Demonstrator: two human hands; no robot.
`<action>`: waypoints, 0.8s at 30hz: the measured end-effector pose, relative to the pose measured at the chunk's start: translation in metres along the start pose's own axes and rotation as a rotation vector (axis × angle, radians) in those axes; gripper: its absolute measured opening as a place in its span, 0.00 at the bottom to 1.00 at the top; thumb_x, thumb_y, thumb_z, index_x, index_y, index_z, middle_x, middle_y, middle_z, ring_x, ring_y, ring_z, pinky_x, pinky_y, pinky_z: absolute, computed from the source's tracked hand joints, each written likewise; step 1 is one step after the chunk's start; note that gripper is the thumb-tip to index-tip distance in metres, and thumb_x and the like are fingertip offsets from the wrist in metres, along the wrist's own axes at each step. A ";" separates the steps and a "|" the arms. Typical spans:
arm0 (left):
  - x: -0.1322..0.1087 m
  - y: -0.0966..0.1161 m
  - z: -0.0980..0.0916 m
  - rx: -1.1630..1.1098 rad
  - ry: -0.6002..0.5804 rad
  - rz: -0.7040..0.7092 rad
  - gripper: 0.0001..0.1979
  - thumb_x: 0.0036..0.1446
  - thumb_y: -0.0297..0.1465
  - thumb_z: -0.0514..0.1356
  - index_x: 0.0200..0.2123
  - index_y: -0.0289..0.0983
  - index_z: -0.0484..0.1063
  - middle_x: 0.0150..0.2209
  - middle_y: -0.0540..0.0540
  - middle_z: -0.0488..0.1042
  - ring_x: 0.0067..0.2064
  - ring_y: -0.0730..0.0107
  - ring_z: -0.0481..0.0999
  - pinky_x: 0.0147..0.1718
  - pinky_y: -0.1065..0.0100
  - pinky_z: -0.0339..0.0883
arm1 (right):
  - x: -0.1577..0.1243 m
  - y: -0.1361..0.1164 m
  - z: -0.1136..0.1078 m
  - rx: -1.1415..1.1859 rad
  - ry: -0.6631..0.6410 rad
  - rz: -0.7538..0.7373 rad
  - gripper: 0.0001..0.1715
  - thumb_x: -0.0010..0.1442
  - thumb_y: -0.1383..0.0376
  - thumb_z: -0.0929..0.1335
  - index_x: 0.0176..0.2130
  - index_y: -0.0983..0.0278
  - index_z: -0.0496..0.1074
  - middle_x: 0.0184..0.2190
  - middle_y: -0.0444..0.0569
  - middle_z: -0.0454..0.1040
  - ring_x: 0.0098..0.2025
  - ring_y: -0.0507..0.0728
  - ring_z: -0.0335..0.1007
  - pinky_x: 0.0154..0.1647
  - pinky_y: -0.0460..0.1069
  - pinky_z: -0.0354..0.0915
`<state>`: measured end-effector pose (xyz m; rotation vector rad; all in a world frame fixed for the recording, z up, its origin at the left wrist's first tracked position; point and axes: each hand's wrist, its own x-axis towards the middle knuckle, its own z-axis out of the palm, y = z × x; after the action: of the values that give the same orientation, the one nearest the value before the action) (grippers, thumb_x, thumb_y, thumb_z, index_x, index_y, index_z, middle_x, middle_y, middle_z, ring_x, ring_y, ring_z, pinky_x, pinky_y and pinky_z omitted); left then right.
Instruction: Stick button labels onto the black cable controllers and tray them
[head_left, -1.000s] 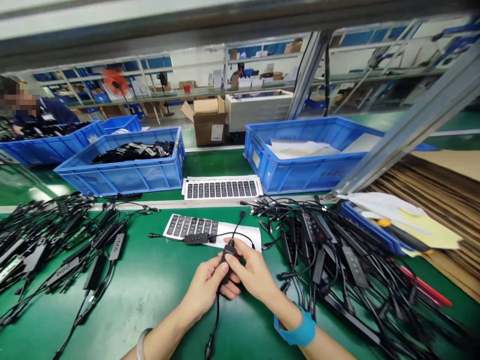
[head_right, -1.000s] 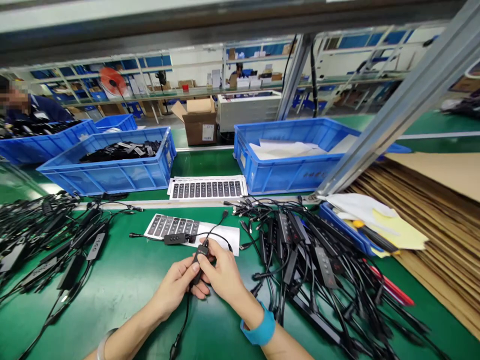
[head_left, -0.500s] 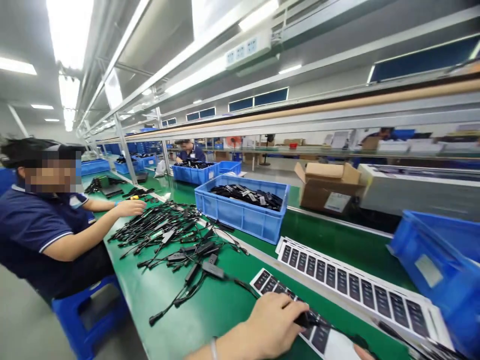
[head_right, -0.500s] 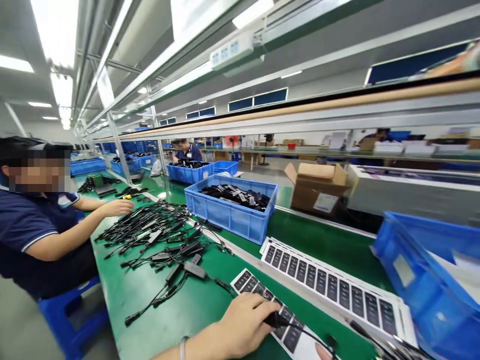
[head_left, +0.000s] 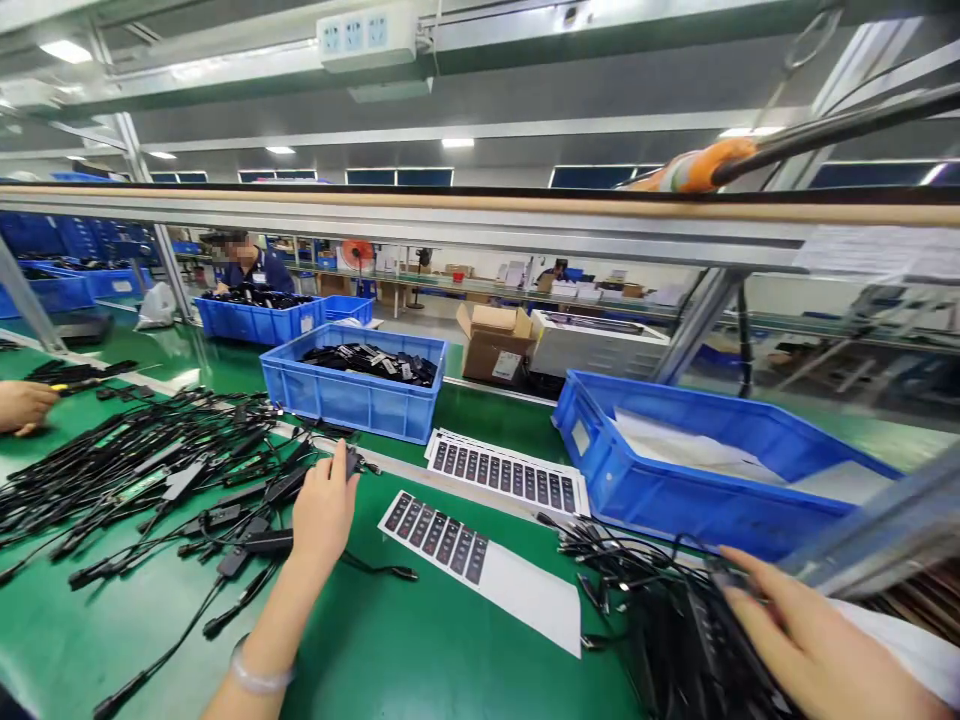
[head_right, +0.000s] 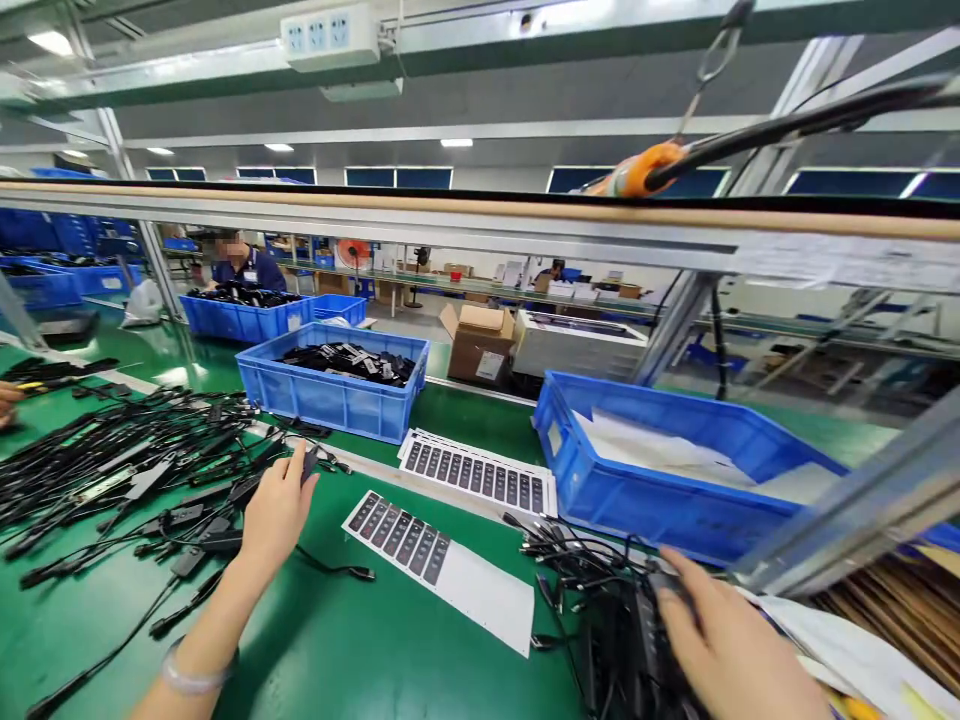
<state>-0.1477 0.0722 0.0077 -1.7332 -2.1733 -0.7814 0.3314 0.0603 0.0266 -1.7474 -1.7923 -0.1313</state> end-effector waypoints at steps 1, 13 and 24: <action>-0.001 0.001 0.001 0.054 -0.052 -0.006 0.26 0.64 0.27 0.48 0.64 0.23 0.55 0.47 0.27 0.70 0.49 0.42 0.71 0.44 0.47 0.68 | 0.001 -0.007 0.006 -0.057 -0.041 -0.009 0.24 0.53 0.55 0.62 0.42 0.63 0.77 0.34 0.66 0.78 0.37 0.72 0.76 0.41 0.66 0.69; -0.045 0.058 0.022 -0.150 -0.564 0.541 0.18 0.58 0.27 0.59 0.52 0.41 0.72 0.55 0.41 0.72 0.56 0.57 0.72 0.55 0.58 0.67 | -0.006 -0.159 0.137 0.143 -0.506 -0.050 0.15 0.58 0.67 0.64 0.44 0.69 0.74 0.42 0.61 0.73 0.45 0.65 0.73 0.46 0.55 0.66; -0.033 0.054 0.022 -0.052 -0.464 0.235 0.24 0.55 0.23 0.59 0.56 0.36 0.66 0.52 0.35 0.70 0.52 0.51 0.72 0.49 0.55 0.67 | -0.027 -0.155 0.087 0.824 -0.127 0.004 0.16 0.62 0.53 0.65 0.31 0.61 0.71 0.29 0.48 0.71 0.31 0.57 0.67 0.30 0.48 0.66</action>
<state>-0.0848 0.0648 -0.0139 -2.3318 -2.1637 -0.4084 0.1539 0.0603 -0.0024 -1.1683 -1.5879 0.6455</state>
